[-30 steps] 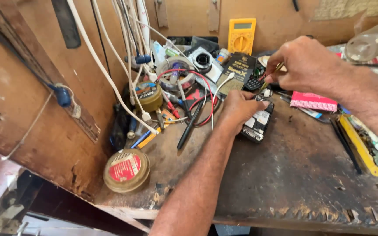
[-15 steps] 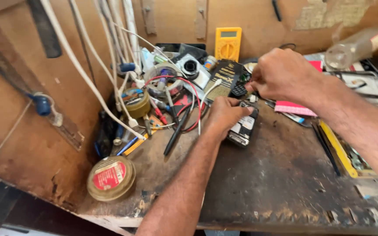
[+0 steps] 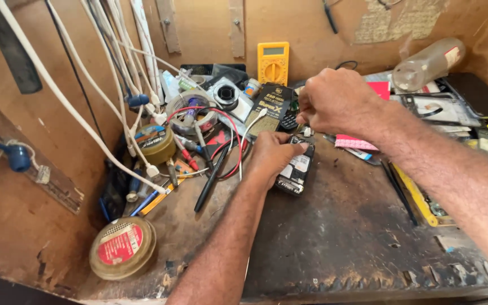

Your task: The person uses a soldering iron to work on a small circuit board, then connects a white USB cable to the board and continues to manipulate it with both hands. The person also uses a small brush to clean the board.

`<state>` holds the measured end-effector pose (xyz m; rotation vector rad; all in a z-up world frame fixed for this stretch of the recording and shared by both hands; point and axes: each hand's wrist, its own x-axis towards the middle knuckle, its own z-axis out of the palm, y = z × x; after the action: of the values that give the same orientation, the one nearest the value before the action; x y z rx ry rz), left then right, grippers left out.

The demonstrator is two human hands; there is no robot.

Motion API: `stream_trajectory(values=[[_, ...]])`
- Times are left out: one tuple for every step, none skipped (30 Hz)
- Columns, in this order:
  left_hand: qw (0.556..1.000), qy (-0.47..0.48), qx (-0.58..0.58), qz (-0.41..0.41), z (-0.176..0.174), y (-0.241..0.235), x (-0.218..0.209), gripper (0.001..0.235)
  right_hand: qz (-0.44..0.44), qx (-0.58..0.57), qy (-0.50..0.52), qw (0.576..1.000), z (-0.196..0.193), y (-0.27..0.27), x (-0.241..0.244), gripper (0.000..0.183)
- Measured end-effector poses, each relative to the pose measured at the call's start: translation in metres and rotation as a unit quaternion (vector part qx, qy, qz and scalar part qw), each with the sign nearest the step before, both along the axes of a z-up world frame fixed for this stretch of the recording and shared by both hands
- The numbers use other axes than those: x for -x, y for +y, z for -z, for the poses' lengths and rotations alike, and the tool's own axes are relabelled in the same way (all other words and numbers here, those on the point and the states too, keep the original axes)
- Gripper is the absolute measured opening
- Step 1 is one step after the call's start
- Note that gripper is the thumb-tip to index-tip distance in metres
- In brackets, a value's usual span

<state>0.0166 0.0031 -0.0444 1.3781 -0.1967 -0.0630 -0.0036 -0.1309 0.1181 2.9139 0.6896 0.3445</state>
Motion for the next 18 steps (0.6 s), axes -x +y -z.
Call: stream_trajectory(values=[[1.000, -0.001, -0.011, 0.001, -0.002, -0.003, 0.001, 0.014, 0.010, -0.012, 0.006, 1.000, -0.002, -0.002, 0.001, 0.017], [1.000, 0.003, -0.011, -0.002, -0.003, -0.005, 0.002, 0.015, 0.020, -0.024, 0.011, 0.999, -0.003, -0.003, 0.003, 0.020], [1.000, 0.005, -0.012, -0.006, -0.005, -0.005, 0.003, 0.015, 0.028, -0.037, 0.015, 0.999, -0.004, -0.004, 0.003, 0.023], [1.000, 0.008, -0.012, -0.011, -0.007, -0.006, 0.003, 0.015, 0.007, -0.048, 0.011, 0.999, -0.006, -0.006, 0.004, 0.020], [1.000, 0.002, -0.015, -0.011, -0.007, -0.006, 0.004, 0.015, -0.016, -0.060, 0.010, 0.998, -0.005, -0.008, 0.004, 0.018], [1.000, -0.004, -0.017, -0.011, -0.007, -0.005, 0.004, 0.016, -0.039, -0.072, 0.009, 0.997, -0.004, -0.009, 0.003, 0.017], [1.000, -0.010, -0.020, -0.010, -0.006, -0.005, 0.004, 0.016, -0.051, -0.066, -0.001, 0.996, -0.003, -0.010, 0.001, 0.014], [1.000, -0.014, -0.016, -0.009, -0.005, -0.004, 0.003, 0.016, -0.063, -0.061, -0.010, 0.996, -0.001, -0.011, -0.001, 0.011], [1.000, -0.018, -0.011, -0.005, -0.005, -0.005, 0.004, 0.017, -0.073, -0.055, -0.019, 0.996, 0.000, -0.013, -0.002, 0.010], [1.000, -0.021, -0.006, -0.002, -0.004, -0.006, 0.004, 0.018, -0.061, -0.056, -0.015, 0.996, 0.002, -0.014, -0.003, 0.009], [1.000, -0.008, -0.022, -0.009, -0.005, -0.006, 0.003, 0.017, -0.051, -0.057, -0.013, 0.997, 0.003, -0.012, -0.005, 0.009], [0.999, 0.005, -0.037, -0.016, -0.006, -0.007, 0.004, 0.017, -0.042, -0.058, -0.011, 0.997, 0.002, -0.010, -0.006, 0.010], [0.998, 0.017, -0.055, -0.026, -0.008, -0.005, 0.004, 0.017, -0.024, -0.057, -0.006, 0.998, 0.000, -0.007, -0.008, 0.010], [0.999, 0.010, -0.046, -0.024, -0.011, -0.001, 0.003, 0.017, -0.006, -0.057, -0.002, 0.998, -0.002, -0.005, -0.008, 0.011], [0.999, 0.007, -0.036, -0.016, -0.010, -0.002, 0.005, 0.018, 0.018, -0.055, 0.006, 0.998, -0.002, -0.008, -0.006, 0.012], [1.000, 0.004, -0.026, -0.009, -0.011, -0.004, 0.007, 0.018, 0.024, -0.060, 0.004, 0.998, -0.001, -0.008, -0.003, 0.014], [0.999, 0.007, -0.032, -0.012, -0.012, -0.005, 0.007, 0.018, 0.028, -0.064, 0.001, 0.998, -0.002, -0.009, -0.002, 0.016], [0.999, 0.010, -0.039, -0.015, -0.013, -0.006, 0.007, 0.018, 0.033, -0.069, -0.002, 0.997, -0.002, -0.010, 0.000, 0.018]])
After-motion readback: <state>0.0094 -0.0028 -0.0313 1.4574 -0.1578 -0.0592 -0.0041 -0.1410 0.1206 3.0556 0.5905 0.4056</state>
